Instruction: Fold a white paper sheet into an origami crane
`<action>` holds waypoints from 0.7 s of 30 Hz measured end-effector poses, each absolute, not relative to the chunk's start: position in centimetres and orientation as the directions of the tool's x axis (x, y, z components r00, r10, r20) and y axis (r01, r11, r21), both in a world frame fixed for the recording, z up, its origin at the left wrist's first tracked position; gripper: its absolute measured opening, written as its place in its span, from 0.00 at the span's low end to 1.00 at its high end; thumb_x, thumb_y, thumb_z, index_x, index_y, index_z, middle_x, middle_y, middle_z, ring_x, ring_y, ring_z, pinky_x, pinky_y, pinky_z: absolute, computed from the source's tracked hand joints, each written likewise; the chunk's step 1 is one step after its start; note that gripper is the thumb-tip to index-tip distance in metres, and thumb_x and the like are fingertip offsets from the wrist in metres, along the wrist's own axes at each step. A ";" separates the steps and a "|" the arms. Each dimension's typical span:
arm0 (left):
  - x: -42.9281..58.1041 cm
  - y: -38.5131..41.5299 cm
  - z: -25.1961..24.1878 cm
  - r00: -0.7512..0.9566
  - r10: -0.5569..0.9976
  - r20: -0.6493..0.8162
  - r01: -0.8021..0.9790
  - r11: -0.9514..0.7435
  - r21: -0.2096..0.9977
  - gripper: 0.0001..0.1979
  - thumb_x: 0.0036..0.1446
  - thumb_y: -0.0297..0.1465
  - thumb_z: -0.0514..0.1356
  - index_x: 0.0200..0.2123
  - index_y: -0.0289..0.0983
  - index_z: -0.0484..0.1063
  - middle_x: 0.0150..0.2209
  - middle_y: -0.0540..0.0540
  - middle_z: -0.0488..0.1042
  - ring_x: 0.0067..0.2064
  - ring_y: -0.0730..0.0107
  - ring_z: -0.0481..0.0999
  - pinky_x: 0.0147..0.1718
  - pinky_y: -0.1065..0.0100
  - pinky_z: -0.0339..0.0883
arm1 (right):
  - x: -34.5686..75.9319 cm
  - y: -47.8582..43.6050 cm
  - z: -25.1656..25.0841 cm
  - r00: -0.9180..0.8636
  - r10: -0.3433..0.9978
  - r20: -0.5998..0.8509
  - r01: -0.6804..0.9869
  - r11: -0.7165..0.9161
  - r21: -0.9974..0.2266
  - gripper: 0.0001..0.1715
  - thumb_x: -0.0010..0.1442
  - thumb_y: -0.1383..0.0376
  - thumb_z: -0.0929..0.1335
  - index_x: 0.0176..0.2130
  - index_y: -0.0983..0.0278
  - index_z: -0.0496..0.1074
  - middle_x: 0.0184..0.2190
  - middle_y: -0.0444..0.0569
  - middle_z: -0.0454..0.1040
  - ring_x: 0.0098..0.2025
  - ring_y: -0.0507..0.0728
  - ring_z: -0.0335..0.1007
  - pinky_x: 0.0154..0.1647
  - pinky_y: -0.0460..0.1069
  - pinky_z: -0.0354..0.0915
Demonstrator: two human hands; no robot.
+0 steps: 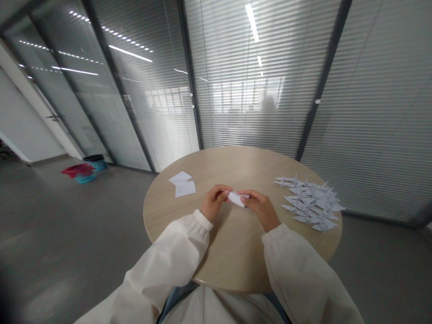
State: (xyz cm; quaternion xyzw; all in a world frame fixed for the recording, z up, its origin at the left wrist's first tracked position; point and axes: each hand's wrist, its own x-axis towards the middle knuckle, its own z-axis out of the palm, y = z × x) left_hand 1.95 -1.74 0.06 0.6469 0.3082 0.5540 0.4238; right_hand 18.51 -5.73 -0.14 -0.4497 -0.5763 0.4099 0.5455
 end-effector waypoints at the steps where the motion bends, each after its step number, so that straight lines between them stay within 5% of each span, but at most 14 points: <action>1: 1.9 -1.7 0.1 0.191 0.869 0.456 -0.058 -0.453 0.889 0.10 0.53 0.35 0.57 0.32 0.33 0.71 0.29 0.47 0.71 0.27 0.76 0.70 0.30 0.72 0.64 | 18.5 -5.7 -0.1 -0.003 0.966 0.259 0.071 0.259 -0.963 0.21 0.47 0.57 0.69 0.41 0.65 0.74 0.25 0.44 0.72 0.27 0.52 0.66 0.27 0.46 0.60; 14: 2.1 -1.5 0.1 0.188 0.879 0.438 -0.122 -0.422 0.899 0.13 0.50 0.37 0.60 0.35 0.33 0.70 0.29 0.47 0.71 0.28 0.76 0.68 0.29 0.73 0.63 | 18.6 -5.4 -0.4 -0.062 0.973 0.223 0.165 0.230 -0.959 0.20 0.44 0.57 0.72 0.36 0.66 0.75 0.25 0.45 0.74 0.27 0.54 0.69 0.30 0.48 0.64; 21: 2.1 -1.3 -0.4 0.212 0.847 0.488 -0.169 -0.460 0.872 0.20 0.51 0.39 0.59 0.45 0.36 0.65 0.40 0.43 0.71 0.42 0.70 0.71 0.41 0.68 0.64 | 18.4 -5.7 -0.1 -0.001 0.985 0.171 -0.220 0.167 -0.961 0.17 0.41 0.59 0.74 0.32 0.64 0.73 0.28 0.46 0.74 0.30 0.54 0.70 0.33 0.49 0.68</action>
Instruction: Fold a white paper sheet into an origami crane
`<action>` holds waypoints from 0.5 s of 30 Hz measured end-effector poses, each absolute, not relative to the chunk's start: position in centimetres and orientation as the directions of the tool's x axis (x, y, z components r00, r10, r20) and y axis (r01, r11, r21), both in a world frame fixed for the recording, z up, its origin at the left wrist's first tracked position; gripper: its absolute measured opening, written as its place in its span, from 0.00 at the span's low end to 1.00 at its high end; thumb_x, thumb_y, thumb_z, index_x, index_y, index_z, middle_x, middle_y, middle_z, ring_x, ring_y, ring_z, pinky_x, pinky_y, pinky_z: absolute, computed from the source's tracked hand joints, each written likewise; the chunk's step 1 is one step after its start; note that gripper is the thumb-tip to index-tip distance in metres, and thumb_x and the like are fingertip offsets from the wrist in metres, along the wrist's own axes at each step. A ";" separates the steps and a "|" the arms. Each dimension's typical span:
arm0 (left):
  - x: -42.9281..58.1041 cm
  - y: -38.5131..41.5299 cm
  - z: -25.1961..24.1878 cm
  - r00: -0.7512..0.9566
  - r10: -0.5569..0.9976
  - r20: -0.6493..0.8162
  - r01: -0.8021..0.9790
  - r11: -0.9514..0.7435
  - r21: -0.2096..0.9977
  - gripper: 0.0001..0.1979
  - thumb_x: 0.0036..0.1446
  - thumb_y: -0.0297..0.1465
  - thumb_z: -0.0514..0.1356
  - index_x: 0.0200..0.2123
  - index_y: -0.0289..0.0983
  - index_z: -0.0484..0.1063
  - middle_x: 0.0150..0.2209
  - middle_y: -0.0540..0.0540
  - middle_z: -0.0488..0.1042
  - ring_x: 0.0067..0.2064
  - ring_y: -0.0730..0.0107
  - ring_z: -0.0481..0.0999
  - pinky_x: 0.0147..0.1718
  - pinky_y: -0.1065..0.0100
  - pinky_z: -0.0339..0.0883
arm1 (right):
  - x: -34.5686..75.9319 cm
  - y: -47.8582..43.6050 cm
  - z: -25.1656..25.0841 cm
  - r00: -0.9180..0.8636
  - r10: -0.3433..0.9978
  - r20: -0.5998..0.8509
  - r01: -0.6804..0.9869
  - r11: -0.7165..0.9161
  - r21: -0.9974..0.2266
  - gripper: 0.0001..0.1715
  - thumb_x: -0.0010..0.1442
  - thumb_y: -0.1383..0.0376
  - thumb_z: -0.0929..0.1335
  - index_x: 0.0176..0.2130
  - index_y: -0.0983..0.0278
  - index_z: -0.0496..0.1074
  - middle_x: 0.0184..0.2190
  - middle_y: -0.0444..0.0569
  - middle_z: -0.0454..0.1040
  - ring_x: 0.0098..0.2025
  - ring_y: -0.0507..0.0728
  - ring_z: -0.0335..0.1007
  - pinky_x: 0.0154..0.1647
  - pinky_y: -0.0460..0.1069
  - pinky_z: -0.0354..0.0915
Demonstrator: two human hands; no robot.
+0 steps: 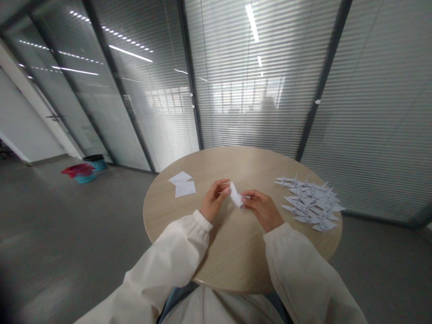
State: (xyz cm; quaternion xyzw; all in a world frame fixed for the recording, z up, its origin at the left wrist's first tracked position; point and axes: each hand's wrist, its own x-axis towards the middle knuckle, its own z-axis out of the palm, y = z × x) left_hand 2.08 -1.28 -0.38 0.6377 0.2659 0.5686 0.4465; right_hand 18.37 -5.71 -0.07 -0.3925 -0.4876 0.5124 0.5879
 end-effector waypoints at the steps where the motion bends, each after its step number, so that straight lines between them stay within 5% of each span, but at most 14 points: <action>1: 2.1 -1.3 -0.5 0.224 0.844 0.487 -0.152 -0.463 0.873 0.19 0.52 0.39 0.59 0.46 0.36 0.65 0.42 0.42 0.71 0.44 0.69 0.70 0.43 0.68 0.63 | 18.4 -5.7 -0.1 0.012 0.986 0.169 -0.264 0.166 -0.950 0.16 0.42 0.60 0.74 0.32 0.63 0.73 0.30 0.47 0.75 0.31 0.54 0.71 0.35 0.50 0.69; 9: 2.4 -1.9 -0.4 0.318 0.881 0.349 -0.235 -0.284 0.930 0.25 0.47 0.39 0.63 0.46 0.35 0.64 0.29 0.50 0.67 0.32 0.74 0.68 0.35 0.67 0.68 | 18.8 -5.1 -0.6 0.035 0.972 0.230 -0.344 0.228 -0.911 0.15 0.45 0.59 0.72 0.34 0.61 0.71 0.37 0.48 0.75 0.43 0.58 0.71 0.46 0.54 0.68; 15: 2.2 -1.7 -0.2 0.279 0.898 0.342 -0.315 -0.251 0.915 0.29 0.45 0.39 0.64 0.48 0.35 0.60 0.26 0.53 0.66 0.29 0.76 0.68 0.32 0.68 0.69 | 18.4 -5.4 -0.3 0.041 0.978 0.207 -0.308 0.209 -0.928 0.15 0.45 0.60 0.73 0.34 0.61 0.73 0.35 0.47 0.75 0.40 0.57 0.71 0.45 0.52 0.68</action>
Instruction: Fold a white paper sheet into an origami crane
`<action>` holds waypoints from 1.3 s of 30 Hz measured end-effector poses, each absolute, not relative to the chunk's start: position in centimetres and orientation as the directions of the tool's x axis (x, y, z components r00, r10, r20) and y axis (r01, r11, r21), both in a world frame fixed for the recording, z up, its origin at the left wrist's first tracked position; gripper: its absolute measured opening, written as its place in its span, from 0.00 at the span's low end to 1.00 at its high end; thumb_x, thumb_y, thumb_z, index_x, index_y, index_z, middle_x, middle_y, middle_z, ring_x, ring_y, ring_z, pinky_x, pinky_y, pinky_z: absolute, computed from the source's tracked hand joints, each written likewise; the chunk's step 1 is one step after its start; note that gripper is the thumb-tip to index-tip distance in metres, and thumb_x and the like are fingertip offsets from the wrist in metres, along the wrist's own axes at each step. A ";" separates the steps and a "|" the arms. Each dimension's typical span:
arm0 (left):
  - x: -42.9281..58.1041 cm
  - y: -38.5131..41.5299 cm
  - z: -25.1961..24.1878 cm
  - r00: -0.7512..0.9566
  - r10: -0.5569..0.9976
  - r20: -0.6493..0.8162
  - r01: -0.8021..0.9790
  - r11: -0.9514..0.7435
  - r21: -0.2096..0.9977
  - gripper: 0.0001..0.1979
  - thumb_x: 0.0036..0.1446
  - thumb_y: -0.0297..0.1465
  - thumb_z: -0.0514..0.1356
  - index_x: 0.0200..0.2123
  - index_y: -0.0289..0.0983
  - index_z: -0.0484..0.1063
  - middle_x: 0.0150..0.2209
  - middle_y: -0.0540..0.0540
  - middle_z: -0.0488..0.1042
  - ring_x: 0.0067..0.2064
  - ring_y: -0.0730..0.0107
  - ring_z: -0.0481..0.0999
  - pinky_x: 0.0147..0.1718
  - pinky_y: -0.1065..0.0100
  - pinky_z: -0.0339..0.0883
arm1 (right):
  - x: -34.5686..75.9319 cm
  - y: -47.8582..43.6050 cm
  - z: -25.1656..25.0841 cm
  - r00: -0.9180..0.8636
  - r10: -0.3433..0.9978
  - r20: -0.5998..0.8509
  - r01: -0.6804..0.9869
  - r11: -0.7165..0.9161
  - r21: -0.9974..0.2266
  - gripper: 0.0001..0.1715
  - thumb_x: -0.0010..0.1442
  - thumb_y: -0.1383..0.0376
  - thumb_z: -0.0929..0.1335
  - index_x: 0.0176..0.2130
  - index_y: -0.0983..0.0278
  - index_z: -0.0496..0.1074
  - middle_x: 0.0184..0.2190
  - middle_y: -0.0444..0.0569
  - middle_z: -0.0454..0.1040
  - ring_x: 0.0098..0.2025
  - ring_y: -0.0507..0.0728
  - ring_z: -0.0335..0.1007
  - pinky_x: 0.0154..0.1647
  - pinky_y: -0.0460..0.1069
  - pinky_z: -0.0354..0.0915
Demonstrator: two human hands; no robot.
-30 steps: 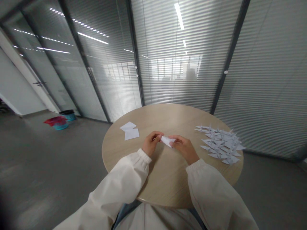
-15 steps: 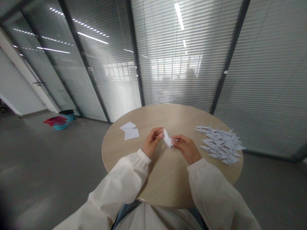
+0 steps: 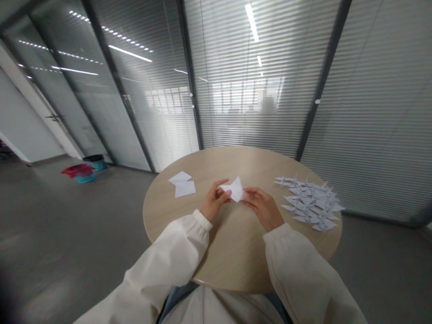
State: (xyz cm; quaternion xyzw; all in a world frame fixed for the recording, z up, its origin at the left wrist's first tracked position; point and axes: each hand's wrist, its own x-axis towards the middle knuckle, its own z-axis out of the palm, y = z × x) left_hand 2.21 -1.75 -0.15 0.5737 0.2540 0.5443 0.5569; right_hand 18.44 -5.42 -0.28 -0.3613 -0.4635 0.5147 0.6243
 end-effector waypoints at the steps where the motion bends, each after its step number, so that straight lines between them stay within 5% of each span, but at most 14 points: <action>1: 2.2 -1.7 -0.2 0.282 0.898 0.337 -0.322 -0.243 0.915 0.31 0.45 0.39 0.64 0.50 0.35 0.58 0.27 0.53 0.67 0.29 0.76 0.69 0.32 0.69 0.69 | 18.4 -5.4 -0.3 0.063 0.974 0.217 -0.261 0.226 -0.939 0.15 0.45 0.60 0.73 0.34 0.62 0.73 0.35 0.47 0.75 0.39 0.57 0.71 0.44 0.52 0.68; 9: 2.4 -1.5 -0.5 0.279 0.909 0.310 -0.213 -0.256 0.943 0.32 0.47 0.39 0.62 0.53 0.35 0.56 0.21 0.55 0.66 0.24 0.78 0.67 0.27 0.73 0.66 | 18.4 -5.3 -0.3 0.133 0.880 0.456 0.145 0.438 -0.887 0.26 0.49 0.58 0.70 0.48 0.61 0.66 0.38 0.50 0.74 0.40 0.57 0.71 0.44 0.53 0.66; 13: 2.3 -1.5 -0.3 0.271 0.900 0.341 -0.139 -0.314 0.939 0.27 0.50 0.39 0.60 0.51 0.34 0.59 0.18 0.57 0.64 0.21 0.79 0.63 0.24 0.75 0.63 | 18.2 -5.7 0.1 0.044 0.852 0.521 0.293 0.488 -0.822 0.22 0.54 0.57 0.66 0.49 0.59 0.68 0.42 0.50 0.73 0.43 0.57 0.70 0.47 0.53 0.64; 26: 2.2 -1.9 0.5 0.230 0.892 0.390 -0.166 -0.359 0.918 0.22 0.49 0.39 0.60 0.46 0.33 0.64 0.17 0.57 0.60 0.21 0.79 0.61 0.22 0.76 0.58 | 18.5 -5.5 -0.2 0.096 0.881 0.464 0.247 0.430 -0.868 0.19 0.51 0.56 0.68 0.41 0.62 0.73 0.38 0.51 0.76 0.39 0.57 0.71 0.40 0.50 0.67; 39: 2.2 -1.7 0.4 0.167 0.860 0.482 -0.204 -0.448 0.871 0.18 0.51 0.35 0.59 0.45 0.36 0.63 0.27 0.50 0.70 0.29 0.76 0.66 0.29 0.74 0.61 | 18.5 -5.5 -0.1 0.257 0.823 0.508 0.302 0.431 -0.851 0.19 0.50 0.55 0.69 0.39 0.63 0.74 0.36 0.51 0.77 0.37 0.58 0.72 0.39 0.52 0.67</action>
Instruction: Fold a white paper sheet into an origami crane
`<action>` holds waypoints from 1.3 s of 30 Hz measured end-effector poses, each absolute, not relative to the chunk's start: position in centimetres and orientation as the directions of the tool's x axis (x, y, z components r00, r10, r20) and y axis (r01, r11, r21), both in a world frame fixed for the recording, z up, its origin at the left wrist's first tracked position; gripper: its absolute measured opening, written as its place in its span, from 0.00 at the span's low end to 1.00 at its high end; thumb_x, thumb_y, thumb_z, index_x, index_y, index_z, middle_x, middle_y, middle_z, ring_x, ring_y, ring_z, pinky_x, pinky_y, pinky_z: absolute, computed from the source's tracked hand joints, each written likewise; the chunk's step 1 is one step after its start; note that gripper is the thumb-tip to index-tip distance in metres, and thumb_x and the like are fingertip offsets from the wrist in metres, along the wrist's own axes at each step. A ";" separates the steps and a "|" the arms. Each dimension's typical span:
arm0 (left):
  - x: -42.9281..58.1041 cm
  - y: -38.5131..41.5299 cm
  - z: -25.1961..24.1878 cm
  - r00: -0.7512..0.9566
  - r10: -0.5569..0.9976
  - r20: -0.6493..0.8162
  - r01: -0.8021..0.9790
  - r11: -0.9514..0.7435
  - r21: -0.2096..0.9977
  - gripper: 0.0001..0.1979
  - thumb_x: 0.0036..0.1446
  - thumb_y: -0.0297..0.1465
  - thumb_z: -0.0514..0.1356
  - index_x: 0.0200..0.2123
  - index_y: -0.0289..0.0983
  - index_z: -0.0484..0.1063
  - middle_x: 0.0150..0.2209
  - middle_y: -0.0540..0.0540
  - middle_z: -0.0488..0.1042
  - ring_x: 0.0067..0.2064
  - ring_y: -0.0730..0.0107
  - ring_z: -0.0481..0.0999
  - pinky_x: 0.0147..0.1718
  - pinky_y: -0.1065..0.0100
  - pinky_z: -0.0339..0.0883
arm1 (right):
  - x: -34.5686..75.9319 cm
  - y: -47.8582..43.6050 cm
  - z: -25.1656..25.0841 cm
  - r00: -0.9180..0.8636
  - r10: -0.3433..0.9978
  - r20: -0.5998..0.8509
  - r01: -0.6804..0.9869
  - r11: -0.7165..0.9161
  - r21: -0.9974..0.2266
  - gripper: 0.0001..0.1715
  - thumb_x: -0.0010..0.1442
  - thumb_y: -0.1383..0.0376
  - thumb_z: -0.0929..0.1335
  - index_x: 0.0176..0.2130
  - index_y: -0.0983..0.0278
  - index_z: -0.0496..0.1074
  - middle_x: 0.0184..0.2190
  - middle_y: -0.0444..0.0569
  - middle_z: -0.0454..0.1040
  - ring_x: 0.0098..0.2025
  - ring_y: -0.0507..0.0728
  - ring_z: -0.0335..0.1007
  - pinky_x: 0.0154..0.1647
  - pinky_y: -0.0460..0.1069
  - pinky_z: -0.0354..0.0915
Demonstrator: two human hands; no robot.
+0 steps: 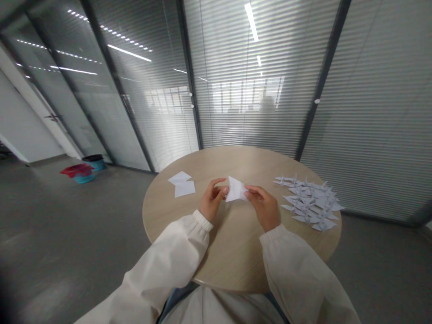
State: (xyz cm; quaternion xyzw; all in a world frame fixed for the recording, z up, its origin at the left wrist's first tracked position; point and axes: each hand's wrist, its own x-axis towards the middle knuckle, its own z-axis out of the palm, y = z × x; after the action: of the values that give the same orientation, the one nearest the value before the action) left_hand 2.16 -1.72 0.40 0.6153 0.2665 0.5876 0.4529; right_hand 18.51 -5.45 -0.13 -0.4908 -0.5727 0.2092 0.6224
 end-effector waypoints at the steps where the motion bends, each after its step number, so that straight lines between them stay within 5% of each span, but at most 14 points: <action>1: 2.2 -1.7 0.4 0.166 0.860 0.483 -0.212 -0.447 0.869 0.18 0.51 0.34 0.59 0.45 0.36 0.63 0.27 0.50 0.70 0.29 0.77 0.66 0.29 0.74 0.61 | 18.5 -5.5 -0.1 0.260 0.820 0.510 0.304 0.432 -0.849 0.20 0.50 0.54 0.68 0.39 0.63 0.74 0.35 0.51 0.77 0.37 0.58 0.72 0.39 0.52 0.67; 14: 2.2 -1.8 0.5 0.158 0.857 0.490 -0.187 -0.461 0.867 0.16 0.51 0.38 0.59 0.40 0.36 0.63 0.27 0.50 0.69 0.28 0.76 0.66 0.30 0.74 0.60 | 18.7 -5.5 -0.2 0.240 0.823 0.515 0.314 0.436 -0.843 0.20 0.50 0.54 0.68 0.39 0.63 0.74 0.36 0.51 0.77 0.37 0.58 0.72 0.39 0.52 0.68; 21: 1.9 -2.3 0.3 0.182 0.853 0.489 0.087 -0.509 0.856 0.14 0.56 0.37 0.55 0.44 0.38 0.62 0.31 0.48 0.73 0.31 0.74 0.69 0.32 0.71 0.62 | 18.4 -5.4 -0.1 0.233 0.825 0.515 0.350 0.423 -0.836 0.19 0.51 0.54 0.68 0.39 0.63 0.74 0.35 0.51 0.76 0.37 0.58 0.72 0.39 0.52 0.67; 29: 1.8 -2.1 0.3 0.133 0.779 0.613 0.236 -0.625 0.744 0.08 0.52 0.32 0.59 0.36 0.36 0.68 0.39 0.44 0.72 0.41 0.66 0.70 0.41 0.65 0.64 | 18.0 -5.5 0.1 0.229 0.811 0.538 0.405 0.423 -0.811 0.19 0.51 0.54 0.68 0.39 0.63 0.75 0.36 0.52 0.77 0.36 0.58 0.72 0.39 0.52 0.67; 35: 1.7 -2.0 0.2 0.166 0.777 0.608 0.195 -0.630 0.752 0.22 0.51 0.29 0.59 0.51 0.40 0.63 0.36 0.47 0.73 0.36 0.72 0.72 0.40 0.67 0.65 | 18.0 -5.5 0.0 0.201 0.809 0.552 0.429 0.434 -0.792 0.18 0.51 0.54 0.68 0.39 0.62 0.75 0.37 0.51 0.77 0.36 0.58 0.72 0.40 0.53 0.67; 39: 1.5 -2.2 0.4 0.226 0.730 0.645 0.227 -0.683 0.694 0.15 0.53 0.31 0.59 0.46 0.41 0.70 0.37 0.47 0.74 0.35 0.72 0.72 0.39 0.68 0.65 | 18.0 -5.5 -0.1 0.193 0.801 0.566 0.445 0.443 -0.778 0.18 0.51 0.54 0.67 0.38 0.61 0.75 0.36 0.50 0.77 0.36 0.58 0.72 0.40 0.53 0.67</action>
State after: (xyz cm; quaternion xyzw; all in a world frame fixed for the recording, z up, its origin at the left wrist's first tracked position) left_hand 1.48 -2.15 0.41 0.7466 0.3204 0.5331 0.2360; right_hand 18.00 -5.48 -0.06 -0.5054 -0.6165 0.1525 0.5841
